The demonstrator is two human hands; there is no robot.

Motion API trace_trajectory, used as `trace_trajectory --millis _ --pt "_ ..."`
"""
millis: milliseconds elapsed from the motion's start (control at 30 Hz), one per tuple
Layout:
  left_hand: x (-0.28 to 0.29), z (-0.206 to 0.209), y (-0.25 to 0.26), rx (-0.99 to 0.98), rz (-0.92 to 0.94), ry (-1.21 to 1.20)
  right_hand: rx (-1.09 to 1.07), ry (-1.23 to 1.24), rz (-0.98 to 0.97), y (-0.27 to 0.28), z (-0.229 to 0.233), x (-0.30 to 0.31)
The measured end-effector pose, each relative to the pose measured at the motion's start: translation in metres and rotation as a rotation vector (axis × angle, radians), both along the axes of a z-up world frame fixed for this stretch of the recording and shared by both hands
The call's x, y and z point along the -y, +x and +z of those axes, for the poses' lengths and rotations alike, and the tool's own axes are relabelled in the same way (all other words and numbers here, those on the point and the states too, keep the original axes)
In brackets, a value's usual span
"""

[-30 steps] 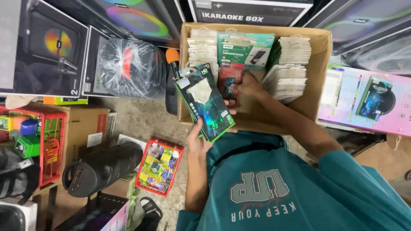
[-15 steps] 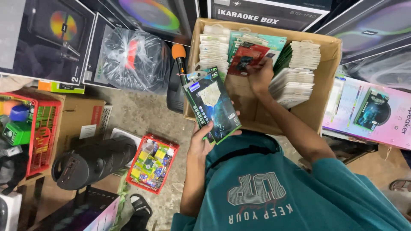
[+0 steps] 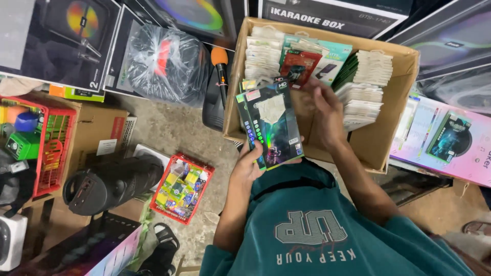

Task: The person sorts through a cardboard box filled with various small packaged items, including phone screen protectors and other electronics accessories. They pick up individual packages, turn them over, and place them into different sections of the box or onto a nearby surface.

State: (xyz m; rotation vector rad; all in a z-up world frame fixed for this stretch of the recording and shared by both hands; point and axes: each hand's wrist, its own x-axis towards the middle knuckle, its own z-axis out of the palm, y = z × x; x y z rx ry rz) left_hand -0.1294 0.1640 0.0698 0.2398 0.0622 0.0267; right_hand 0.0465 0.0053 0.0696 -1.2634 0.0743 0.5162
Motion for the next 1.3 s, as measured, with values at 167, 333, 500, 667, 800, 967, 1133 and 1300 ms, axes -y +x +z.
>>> trace_trajectory --millis 167,333,500,667,800,967,1133,1300 --pt "0.018 -0.06 0.006 -0.183 0.034 0.371 0.327 -0.068 0.314 -0.044 0.053 0.014" --pt "0.02 -0.022 0.025 -0.205 -0.014 0.46 0.342 -0.11 0.165 -0.05 0.044 0.022" --pt "0.019 0.017 0.043 -0.207 -0.126 0.205 0.322 -0.212 0.042 -0.044 0.051 0.041" --pt "0.027 0.019 0.051 -0.224 -0.043 0.449 0.385 -0.204 -0.133 -0.029 0.039 0.091" --pt "0.034 0.025 0.054 -0.306 0.016 0.636 0.354 -0.111 -0.182 -0.025 0.079 0.096" --pt "0.047 0.029 0.058 -0.317 0.043 0.786 0.417 -0.154 -0.086 -0.033 0.075 0.086" --pt "0.055 0.022 0.054 -0.272 0.064 0.941 0.458 -0.186 -0.019 -0.042 0.067 0.075" --pt "0.051 0.033 0.054 -0.311 0.022 0.55 0.32 -0.268 -0.22 -0.037 0.057 0.089"
